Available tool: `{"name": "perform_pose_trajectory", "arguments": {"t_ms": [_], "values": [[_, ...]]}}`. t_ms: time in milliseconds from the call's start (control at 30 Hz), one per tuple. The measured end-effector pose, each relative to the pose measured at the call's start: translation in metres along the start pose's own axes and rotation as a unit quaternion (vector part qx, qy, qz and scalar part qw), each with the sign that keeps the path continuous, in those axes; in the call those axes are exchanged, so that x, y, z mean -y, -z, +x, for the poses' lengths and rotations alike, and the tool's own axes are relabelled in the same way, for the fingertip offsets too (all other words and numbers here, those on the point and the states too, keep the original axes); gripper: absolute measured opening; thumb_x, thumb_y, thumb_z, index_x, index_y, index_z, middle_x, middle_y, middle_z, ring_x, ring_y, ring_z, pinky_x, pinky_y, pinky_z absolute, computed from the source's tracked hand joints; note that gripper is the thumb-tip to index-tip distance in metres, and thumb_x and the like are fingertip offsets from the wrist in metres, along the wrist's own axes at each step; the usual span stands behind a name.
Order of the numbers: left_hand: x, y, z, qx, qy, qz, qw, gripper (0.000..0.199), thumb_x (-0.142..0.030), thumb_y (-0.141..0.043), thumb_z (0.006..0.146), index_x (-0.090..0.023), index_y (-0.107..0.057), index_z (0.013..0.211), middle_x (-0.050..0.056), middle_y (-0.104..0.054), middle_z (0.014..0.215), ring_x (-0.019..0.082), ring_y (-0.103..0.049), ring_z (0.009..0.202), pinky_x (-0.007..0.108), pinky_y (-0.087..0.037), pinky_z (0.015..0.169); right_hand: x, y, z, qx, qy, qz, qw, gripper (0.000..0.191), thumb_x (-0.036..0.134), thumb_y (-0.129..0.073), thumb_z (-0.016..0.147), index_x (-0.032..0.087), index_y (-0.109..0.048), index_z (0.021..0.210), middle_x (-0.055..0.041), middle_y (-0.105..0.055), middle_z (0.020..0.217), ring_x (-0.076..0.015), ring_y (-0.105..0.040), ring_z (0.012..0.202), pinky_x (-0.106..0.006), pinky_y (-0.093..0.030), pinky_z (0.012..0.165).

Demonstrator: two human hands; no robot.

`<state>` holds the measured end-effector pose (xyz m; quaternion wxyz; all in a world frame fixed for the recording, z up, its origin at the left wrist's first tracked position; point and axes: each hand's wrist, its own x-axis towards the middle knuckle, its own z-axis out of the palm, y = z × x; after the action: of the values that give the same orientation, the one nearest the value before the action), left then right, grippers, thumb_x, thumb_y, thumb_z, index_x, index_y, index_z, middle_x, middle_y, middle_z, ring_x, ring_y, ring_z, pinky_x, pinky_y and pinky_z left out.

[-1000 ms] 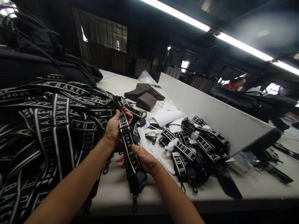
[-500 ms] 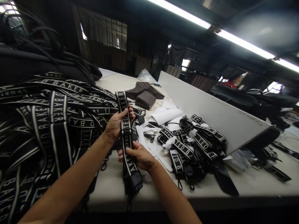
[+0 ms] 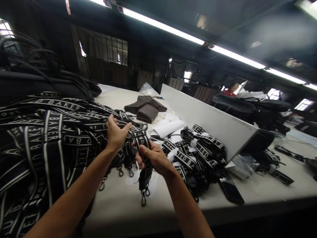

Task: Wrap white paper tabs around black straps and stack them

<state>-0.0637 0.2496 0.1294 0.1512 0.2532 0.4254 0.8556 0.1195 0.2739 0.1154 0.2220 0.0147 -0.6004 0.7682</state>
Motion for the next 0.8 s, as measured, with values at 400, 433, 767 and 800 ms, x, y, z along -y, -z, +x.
{"name": "perform_pose_trajectory", "arguments": {"t_ms": [400,433,767,800], "values": [[-0.003,0.008,-0.037,0.400,0.207,-0.055,0.891,0.062,-0.074,-0.071,0.065,-0.018,-0.071,0.093,0.008,-0.066,0.075,0.025,-0.066,0.074,0.029,-0.054,0.060,0.049,-0.011,0.034,-0.093,0.137,-0.073,0.983,0.038,0.051,-0.065,0.087,0.019,-0.059,0.105,-0.0023,-0.066,0.087,-0.0120,-0.062,0.067,-0.023,-0.053,0.060],[0.001,0.013,-0.039,0.398,0.204,-0.045,0.893,0.066,-0.071,-0.074,0.065,-0.019,-0.070,0.104,0.009,-0.068,0.084,0.027,-0.067,0.082,0.030,-0.055,0.067,0.045,-0.012,0.039,-0.128,0.156,-0.073,0.977,0.039,0.052,-0.065,0.086,0.019,-0.058,0.104,-0.0027,-0.066,0.088,-0.0129,-0.063,0.070,-0.023,-0.054,0.060],[0.022,0.020,-0.065,0.302,0.040,0.117,0.945,0.045,-0.043,-0.078,0.073,-0.022,-0.067,0.111,0.009,-0.071,0.106,0.027,-0.066,0.097,0.031,-0.052,0.084,-0.008,-0.011,0.081,-0.353,0.254,-0.102,0.895,0.044,0.060,-0.061,0.086,0.019,-0.058,0.101,-0.0048,-0.067,0.084,-0.0149,-0.066,0.065,-0.027,-0.055,0.063],[0.023,0.019,-0.068,0.298,0.050,0.117,0.946,0.042,-0.046,-0.074,0.076,-0.021,-0.066,0.109,0.009,-0.072,0.096,0.025,-0.066,0.086,0.031,-0.053,0.076,-0.009,-0.009,0.082,-0.362,0.251,-0.099,0.892,0.044,0.060,-0.061,0.086,0.018,-0.058,0.100,-0.0049,-0.067,0.084,-0.0146,-0.065,0.064,-0.027,-0.055,0.062]]}}
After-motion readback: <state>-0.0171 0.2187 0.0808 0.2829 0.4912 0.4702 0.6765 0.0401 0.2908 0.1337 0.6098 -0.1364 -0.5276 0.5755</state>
